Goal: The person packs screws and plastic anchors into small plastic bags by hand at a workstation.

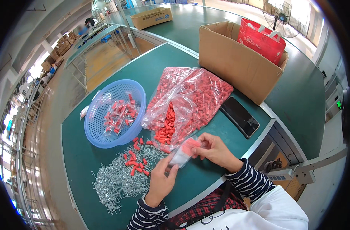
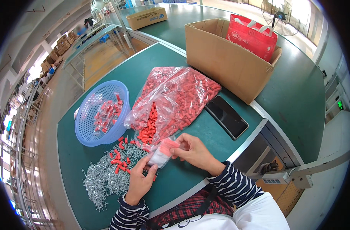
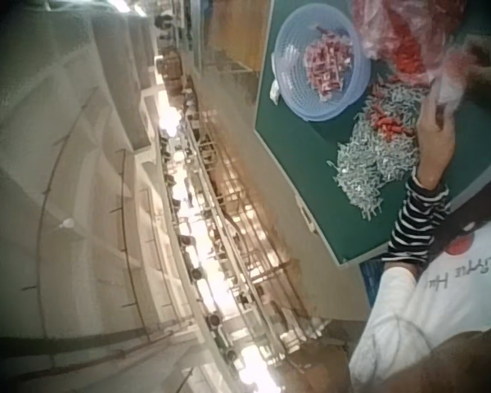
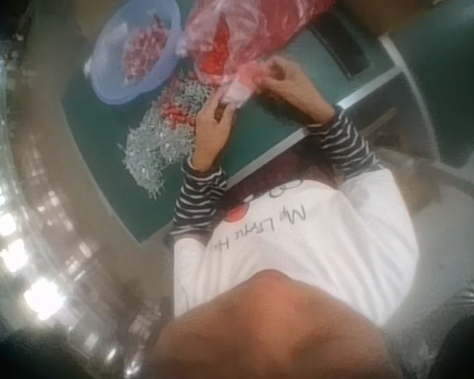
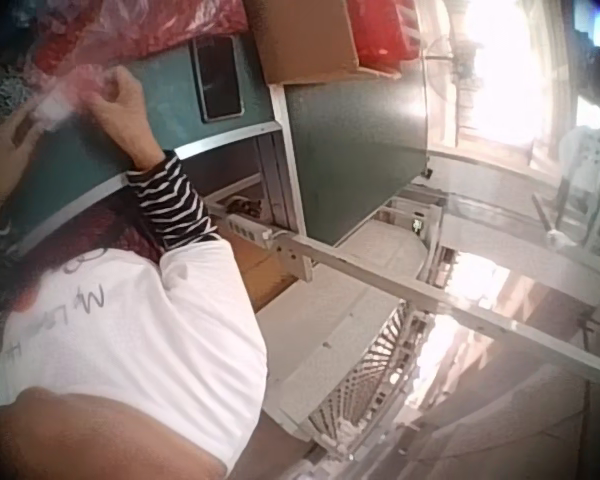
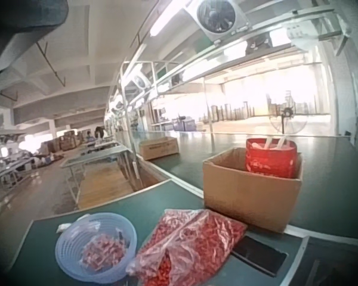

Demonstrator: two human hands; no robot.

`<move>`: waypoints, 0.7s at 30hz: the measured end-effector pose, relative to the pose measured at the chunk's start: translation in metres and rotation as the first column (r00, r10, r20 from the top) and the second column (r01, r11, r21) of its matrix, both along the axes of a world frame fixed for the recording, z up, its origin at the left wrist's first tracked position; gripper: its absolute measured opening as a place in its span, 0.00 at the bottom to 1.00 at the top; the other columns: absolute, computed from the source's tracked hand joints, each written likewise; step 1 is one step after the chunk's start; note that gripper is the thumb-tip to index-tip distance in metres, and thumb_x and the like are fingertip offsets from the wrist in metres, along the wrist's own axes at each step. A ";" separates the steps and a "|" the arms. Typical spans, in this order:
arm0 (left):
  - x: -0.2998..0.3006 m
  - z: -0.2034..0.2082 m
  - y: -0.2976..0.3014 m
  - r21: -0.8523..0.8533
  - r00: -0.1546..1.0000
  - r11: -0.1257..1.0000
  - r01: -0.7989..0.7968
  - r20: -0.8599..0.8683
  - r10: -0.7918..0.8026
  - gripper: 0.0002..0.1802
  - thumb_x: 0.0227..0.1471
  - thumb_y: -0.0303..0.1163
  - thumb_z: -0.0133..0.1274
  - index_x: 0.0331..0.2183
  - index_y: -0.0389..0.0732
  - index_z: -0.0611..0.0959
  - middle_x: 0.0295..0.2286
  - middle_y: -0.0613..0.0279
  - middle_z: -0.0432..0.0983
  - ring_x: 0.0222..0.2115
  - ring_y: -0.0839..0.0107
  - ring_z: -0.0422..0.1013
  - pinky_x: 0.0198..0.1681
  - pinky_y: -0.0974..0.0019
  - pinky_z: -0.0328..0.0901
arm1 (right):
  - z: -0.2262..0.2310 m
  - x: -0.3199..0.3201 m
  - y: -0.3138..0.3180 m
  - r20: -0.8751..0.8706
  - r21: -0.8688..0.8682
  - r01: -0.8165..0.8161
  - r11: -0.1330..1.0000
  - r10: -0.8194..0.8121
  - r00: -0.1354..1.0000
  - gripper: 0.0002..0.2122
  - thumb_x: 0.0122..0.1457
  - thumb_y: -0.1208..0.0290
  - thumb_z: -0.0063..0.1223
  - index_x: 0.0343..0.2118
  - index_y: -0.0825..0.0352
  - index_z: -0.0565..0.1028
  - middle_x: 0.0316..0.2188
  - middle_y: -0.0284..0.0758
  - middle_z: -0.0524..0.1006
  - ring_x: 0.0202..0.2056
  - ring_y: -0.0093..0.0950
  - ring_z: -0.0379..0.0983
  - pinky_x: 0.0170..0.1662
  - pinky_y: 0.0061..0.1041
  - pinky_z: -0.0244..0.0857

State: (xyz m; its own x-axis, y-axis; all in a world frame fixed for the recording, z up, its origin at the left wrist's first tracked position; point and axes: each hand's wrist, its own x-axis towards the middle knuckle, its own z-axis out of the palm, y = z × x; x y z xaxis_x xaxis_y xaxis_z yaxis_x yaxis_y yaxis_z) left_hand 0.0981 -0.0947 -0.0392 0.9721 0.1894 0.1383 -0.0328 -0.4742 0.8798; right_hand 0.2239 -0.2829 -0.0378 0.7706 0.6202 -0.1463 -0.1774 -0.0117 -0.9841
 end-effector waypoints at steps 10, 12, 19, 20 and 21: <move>-0.017 0.000 0.002 -0.661 0.989 0.736 -0.146 -0.115 0.093 0.21 0.58 0.29 0.53 0.51 0.31 0.72 0.39 0.57 0.77 0.34 0.72 0.75 0.35 0.70 0.72 | 0.023 -0.013 0.020 0.002 0.130 -0.072 0.989 0.072 0.997 0.13 0.58 0.70 0.60 0.42 0.71 0.74 0.31 0.28 0.78 0.34 0.14 0.71 0.33 0.16 0.64; -0.019 0.001 -0.003 -0.749 0.990 0.649 -0.134 -0.130 0.054 0.21 0.59 0.29 0.52 0.52 0.32 0.72 0.42 0.58 0.75 0.37 0.74 0.74 0.37 0.71 0.72 | 0.018 -0.013 0.021 0.050 0.143 -0.090 0.986 0.084 0.995 0.11 0.58 0.72 0.60 0.41 0.71 0.75 0.32 0.28 0.78 0.33 0.14 0.70 0.33 0.16 0.63; -0.050 0.005 -0.001 -0.899 0.985 0.411 -0.150 -0.098 0.145 0.21 0.59 0.30 0.53 0.51 0.32 0.73 0.41 0.59 0.76 0.36 0.74 0.74 0.38 0.69 0.71 | 0.019 -0.026 0.050 0.236 0.165 -0.219 0.962 0.177 0.956 0.07 0.55 0.78 0.60 0.36 0.69 0.74 0.32 0.28 0.75 0.34 0.15 0.70 0.37 0.16 0.64; -0.056 -0.001 0.002 -0.887 0.989 0.443 -0.131 -0.084 0.124 0.20 0.59 0.31 0.53 0.51 0.33 0.74 0.40 0.59 0.76 0.35 0.75 0.74 0.37 0.70 0.71 | 0.019 -0.030 0.056 0.214 0.164 -0.263 0.951 0.226 0.951 0.08 0.54 0.78 0.61 0.35 0.69 0.73 0.32 0.27 0.74 0.34 0.15 0.69 0.37 0.16 0.64; -0.063 -0.005 0.004 -0.873 0.992 0.474 -0.114 -0.073 0.105 0.19 0.59 0.31 0.53 0.50 0.33 0.74 0.38 0.60 0.77 0.33 0.75 0.74 0.37 0.70 0.70 | 0.022 -0.034 0.060 0.210 0.158 -0.309 0.938 0.274 0.938 0.08 0.54 0.78 0.61 0.35 0.69 0.73 0.32 0.27 0.74 0.34 0.15 0.69 0.37 0.16 0.64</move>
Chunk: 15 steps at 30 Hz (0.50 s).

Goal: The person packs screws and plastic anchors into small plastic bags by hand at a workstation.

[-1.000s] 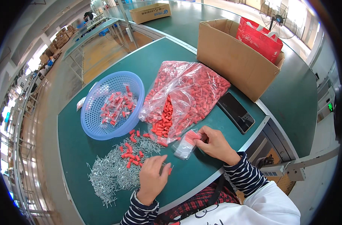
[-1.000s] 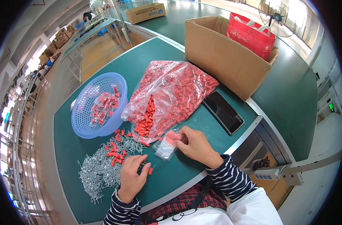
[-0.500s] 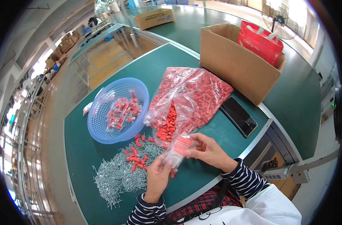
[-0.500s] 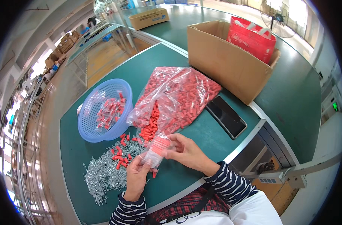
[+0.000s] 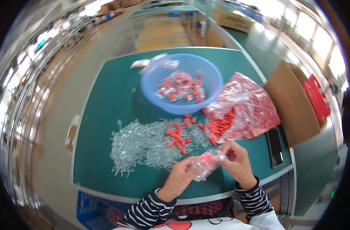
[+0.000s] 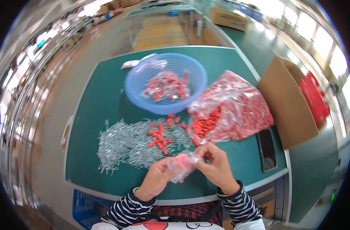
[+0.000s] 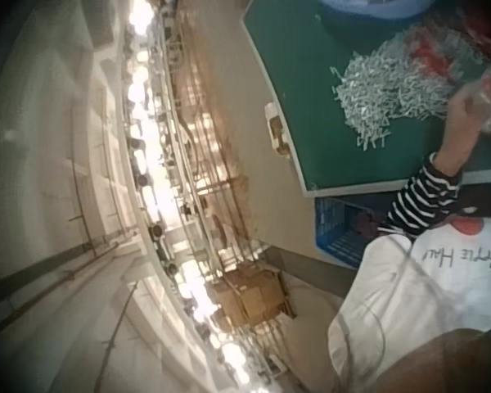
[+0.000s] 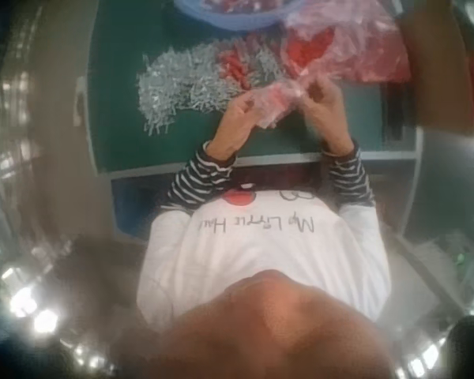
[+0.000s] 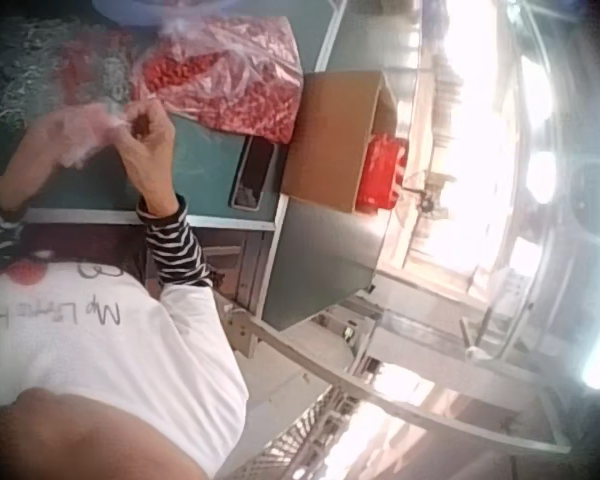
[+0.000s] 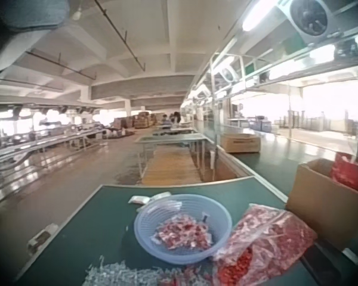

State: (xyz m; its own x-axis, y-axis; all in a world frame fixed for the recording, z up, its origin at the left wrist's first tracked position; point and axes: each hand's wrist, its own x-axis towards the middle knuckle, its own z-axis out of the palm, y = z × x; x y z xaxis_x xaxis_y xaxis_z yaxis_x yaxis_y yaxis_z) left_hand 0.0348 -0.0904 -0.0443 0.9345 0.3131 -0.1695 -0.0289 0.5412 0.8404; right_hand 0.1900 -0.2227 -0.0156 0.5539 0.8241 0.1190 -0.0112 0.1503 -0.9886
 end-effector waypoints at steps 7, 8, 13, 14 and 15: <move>-0.028 -0.005 -0.003 -0.041 0.995 0.998 -0.051 0.084 0.054 0.18 0.59 0.32 0.52 0.49 0.34 0.74 0.35 0.64 0.76 0.32 0.79 0.72 0.34 0.73 0.70 | 0.033 -0.030 0.019 0.226 -0.183 -0.034 0.983 0.075 0.971 0.07 0.52 0.78 0.57 0.34 0.70 0.74 0.31 0.31 0.74 0.32 0.19 0.69 0.36 0.18 0.63; -0.033 -0.005 -0.003 -0.049 0.992 0.994 -0.098 0.081 0.102 0.18 0.59 0.32 0.52 0.49 0.34 0.74 0.35 0.64 0.76 0.32 0.79 0.72 0.34 0.73 0.70 | 0.031 -0.032 0.023 0.447 -0.179 -0.032 0.983 0.110 0.888 0.08 0.50 0.79 0.56 0.34 0.70 0.74 0.31 0.33 0.74 0.32 0.20 0.69 0.36 0.18 0.62; -0.065 0.006 0.000 -0.234 0.992 0.972 -0.019 0.115 0.047 0.25 0.59 0.37 0.54 0.54 0.37 0.70 0.39 0.61 0.77 0.35 0.76 0.75 0.30 0.72 0.72 | 0.034 -0.056 0.043 0.517 -0.181 -0.019 0.983 0.112 0.849 0.08 0.39 0.83 0.53 0.24 0.69 0.68 0.23 0.30 0.68 0.25 0.18 0.60 0.27 0.18 0.53; -0.071 0.006 -0.001 -0.296 0.990 0.955 0.010 0.135 0.031 0.25 0.58 0.36 0.54 0.54 0.37 0.69 0.39 0.61 0.77 0.34 0.75 0.75 0.29 0.73 0.72 | 0.035 -0.061 0.047 0.518 -0.191 -0.040 0.981 0.135 0.844 0.08 0.39 0.83 0.53 0.24 0.69 0.68 0.23 0.30 0.68 0.25 0.18 0.60 0.27 0.18 0.53; -0.076 0.005 0.000 -0.303 0.989 0.953 0.006 0.144 0.039 0.25 0.58 0.36 0.54 0.54 0.37 0.69 0.39 0.61 0.77 0.34 0.75 0.75 0.29 0.73 0.72 | 0.037 -0.064 0.050 0.532 -0.260 -0.099 0.961 0.228 0.816 0.08 0.39 0.84 0.53 0.24 0.69 0.68 0.24 0.31 0.69 0.24 0.18 0.61 0.27 0.18 0.55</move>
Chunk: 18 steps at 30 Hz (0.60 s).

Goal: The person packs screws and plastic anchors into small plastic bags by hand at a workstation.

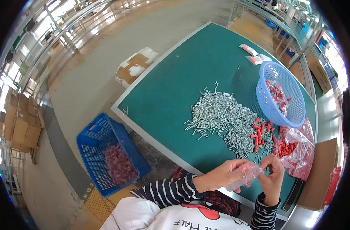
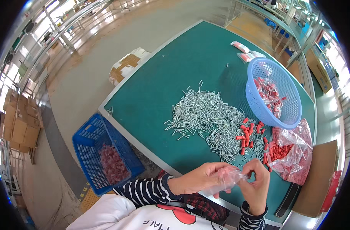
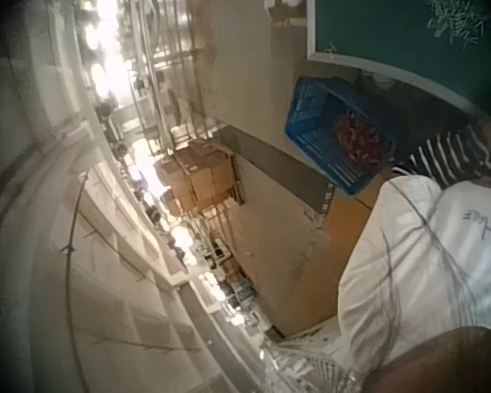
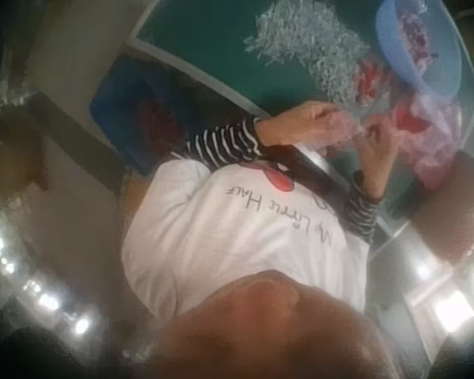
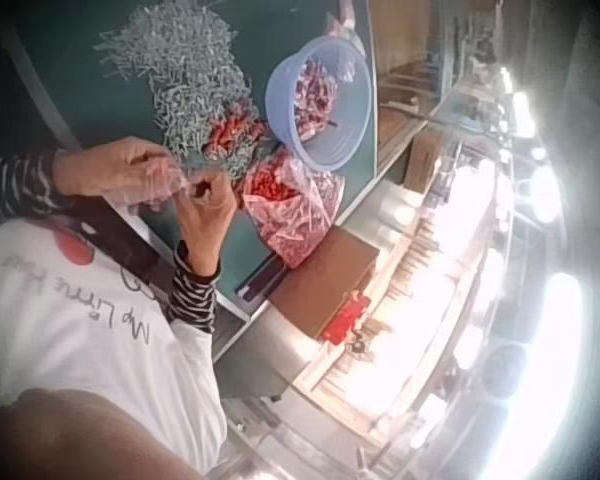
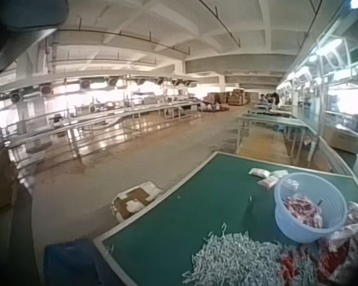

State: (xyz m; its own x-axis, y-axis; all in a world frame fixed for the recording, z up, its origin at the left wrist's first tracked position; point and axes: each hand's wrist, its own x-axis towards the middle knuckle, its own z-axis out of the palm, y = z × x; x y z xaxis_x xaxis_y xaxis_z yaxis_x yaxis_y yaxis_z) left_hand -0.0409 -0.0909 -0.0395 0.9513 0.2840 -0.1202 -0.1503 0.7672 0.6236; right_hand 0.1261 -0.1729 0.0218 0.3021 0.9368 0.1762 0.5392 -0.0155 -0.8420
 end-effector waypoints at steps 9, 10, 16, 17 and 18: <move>-0.030 -0.007 0.005 0.058 0.997 0.998 -0.041 -0.063 0.044 0.23 0.57 0.33 0.55 0.52 0.37 0.70 0.39 0.59 0.78 0.29 0.79 0.73 0.27 0.78 0.66 | -0.013 -0.036 0.021 -0.116 0.001 0.017 1.000 -0.017 0.993 0.05 0.51 0.82 0.53 0.30 0.70 0.69 0.27 0.33 0.74 0.26 0.16 0.65 0.30 0.17 0.61; -0.031 -0.006 0.006 0.095 0.994 0.995 -0.043 -0.093 0.052 0.23 0.57 0.33 0.55 0.52 0.37 0.71 0.39 0.60 0.78 0.28 0.80 0.72 0.27 0.78 0.65 | -0.016 -0.034 0.020 -0.191 0.009 0.052 0.999 -0.049 0.980 0.04 0.55 0.80 0.53 0.31 0.71 0.69 0.27 0.32 0.74 0.26 0.15 0.65 0.30 0.17 0.60; -0.020 0.004 0.006 0.216 0.974 0.974 -0.070 -0.197 0.113 0.21 0.57 0.38 0.56 0.48 0.36 0.74 0.38 0.61 0.79 0.26 0.82 0.69 0.25 0.78 0.62 | -0.019 -0.020 0.016 -0.412 0.064 0.137 0.988 -0.099 0.906 0.06 0.64 0.72 0.51 0.35 0.69 0.69 0.28 0.29 0.74 0.27 0.14 0.65 0.32 0.16 0.61; -0.020 0.004 0.005 0.217 0.973 0.974 -0.072 -0.200 0.116 0.21 0.57 0.38 0.56 0.48 0.35 0.74 0.38 0.60 0.78 0.25 0.82 0.68 0.25 0.78 0.62 | -0.017 -0.016 0.018 -0.472 0.081 0.146 0.986 -0.091 0.877 0.06 0.65 0.71 0.50 0.35 0.68 0.68 0.28 0.29 0.75 0.27 0.14 0.66 0.32 0.17 0.62; -0.020 0.004 0.003 0.215 0.971 0.974 -0.077 -0.206 0.122 0.21 0.57 0.39 0.56 0.47 0.35 0.75 0.38 0.59 0.78 0.25 0.82 0.68 0.25 0.78 0.61 | -0.015 -0.013 0.020 -0.475 0.089 0.140 0.986 -0.082 0.876 0.06 0.65 0.71 0.50 0.35 0.68 0.68 0.28 0.29 0.75 0.27 0.14 0.66 0.32 0.17 0.62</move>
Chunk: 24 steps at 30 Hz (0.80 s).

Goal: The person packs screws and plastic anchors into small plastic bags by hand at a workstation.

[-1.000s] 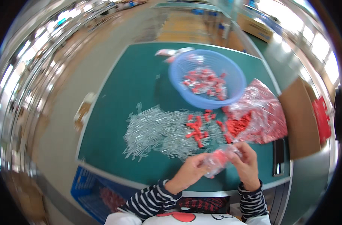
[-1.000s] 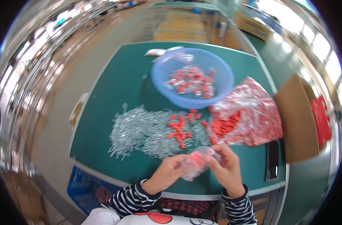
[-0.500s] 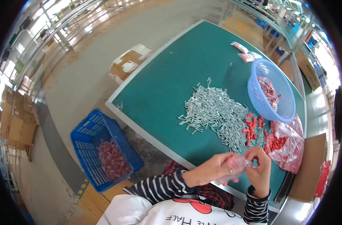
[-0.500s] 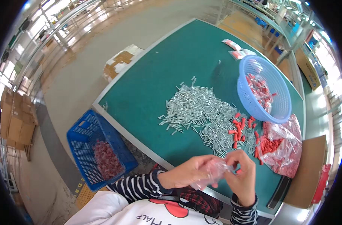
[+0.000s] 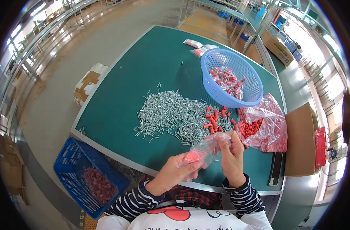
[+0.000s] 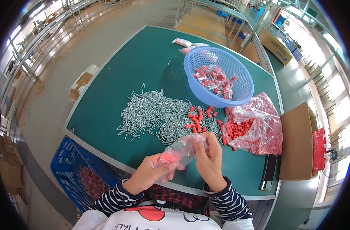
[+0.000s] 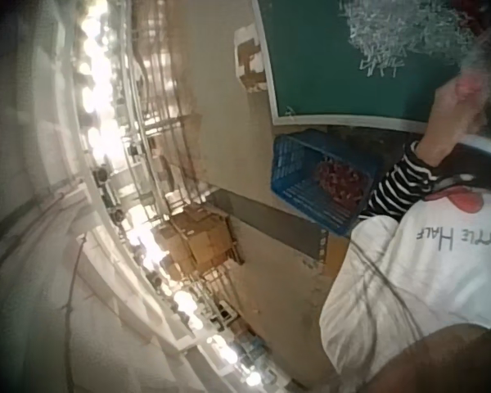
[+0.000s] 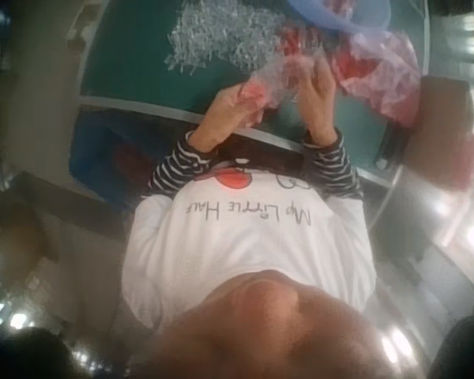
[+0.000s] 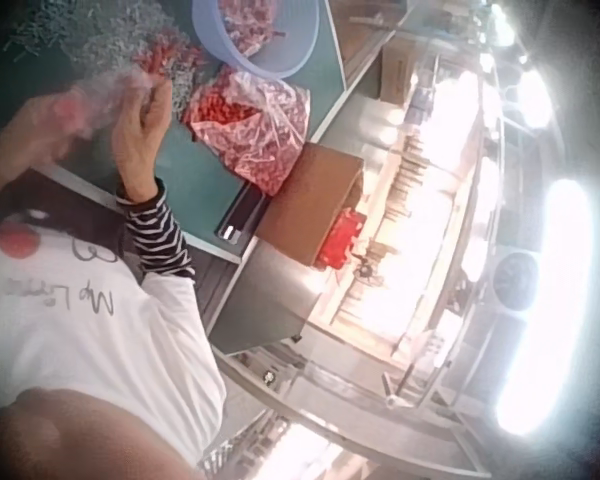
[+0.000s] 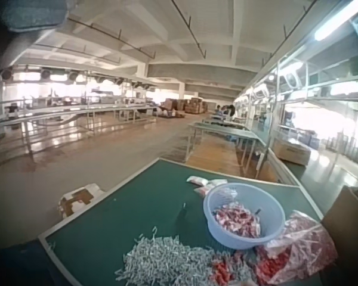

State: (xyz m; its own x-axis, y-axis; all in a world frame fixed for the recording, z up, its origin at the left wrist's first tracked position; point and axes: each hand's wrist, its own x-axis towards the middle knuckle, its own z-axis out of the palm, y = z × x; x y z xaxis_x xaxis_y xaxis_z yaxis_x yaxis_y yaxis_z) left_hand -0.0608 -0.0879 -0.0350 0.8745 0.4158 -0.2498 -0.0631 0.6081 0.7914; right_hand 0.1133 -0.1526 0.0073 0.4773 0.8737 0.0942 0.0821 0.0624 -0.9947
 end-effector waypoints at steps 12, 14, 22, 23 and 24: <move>-0.016 0.008 -0.040 -0.182 0.950 0.933 -0.311 -0.036 0.310 0.18 0.60 0.38 0.53 0.47 0.38 0.74 0.33 0.60 0.76 0.24 0.78 0.67 0.25 0.75 0.61 | 0.020 0.014 0.014 0.248 -0.291 -0.631 0.720 0.693 0.677 0.09 0.60 0.77 0.50 0.43 0.69 0.73 0.24 0.34 0.78 0.25 0.24 0.76 0.29 0.23 0.68; -0.025 0.004 -0.054 -0.302 0.936 0.891 -0.338 -0.008 0.352 0.18 0.60 0.38 0.53 0.47 0.38 0.74 0.34 0.61 0.75 0.26 0.78 0.67 0.26 0.75 0.61 | 0.018 0.000 0.016 0.304 -0.278 -0.717 0.639 0.767 0.565 0.09 0.55 0.77 0.54 0.39 0.70 0.77 0.26 0.41 0.78 0.27 0.35 0.78 0.29 0.28 0.71; -0.087 -0.016 -0.094 -0.561 0.901 0.752 -0.346 0.024 0.433 0.14 0.58 0.36 0.55 0.43 0.40 0.74 0.29 0.70 0.70 0.25 0.84 0.63 0.25 0.78 0.57 | -0.006 -0.063 0.036 0.426 -0.303 -0.914 0.271 0.896 0.125 0.11 0.51 0.77 0.57 0.40 0.66 0.78 0.29 0.40 0.78 0.30 0.38 0.77 0.32 0.32 0.71; -0.096 -0.022 -0.098 -0.568 0.894 0.740 -0.360 0.015 0.447 0.12 0.58 0.33 0.56 0.41 0.40 0.74 0.29 0.70 0.69 0.25 0.85 0.63 0.25 0.79 0.56 | -0.009 -0.074 0.042 0.418 -0.312 -0.923 0.228 0.905 0.082 0.11 0.51 0.77 0.57 0.40 0.66 0.78 0.29 0.40 0.78 0.30 0.38 0.77 0.32 0.32 0.71; -0.105 -0.025 -0.101 -0.577 0.875 0.720 -0.386 0.019 0.484 0.12 0.58 0.33 0.56 0.41 0.40 0.74 0.29 0.70 0.69 0.25 0.85 0.63 0.25 0.79 0.56 | -0.009 -0.085 0.049 0.319 -0.362 -0.924 0.126 0.948 0.004 0.12 0.52 0.77 0.56 0.41 0.65 0.78 0.30 0.40 0.78 0.30 0.39 0.76 0.32 0.32 0.71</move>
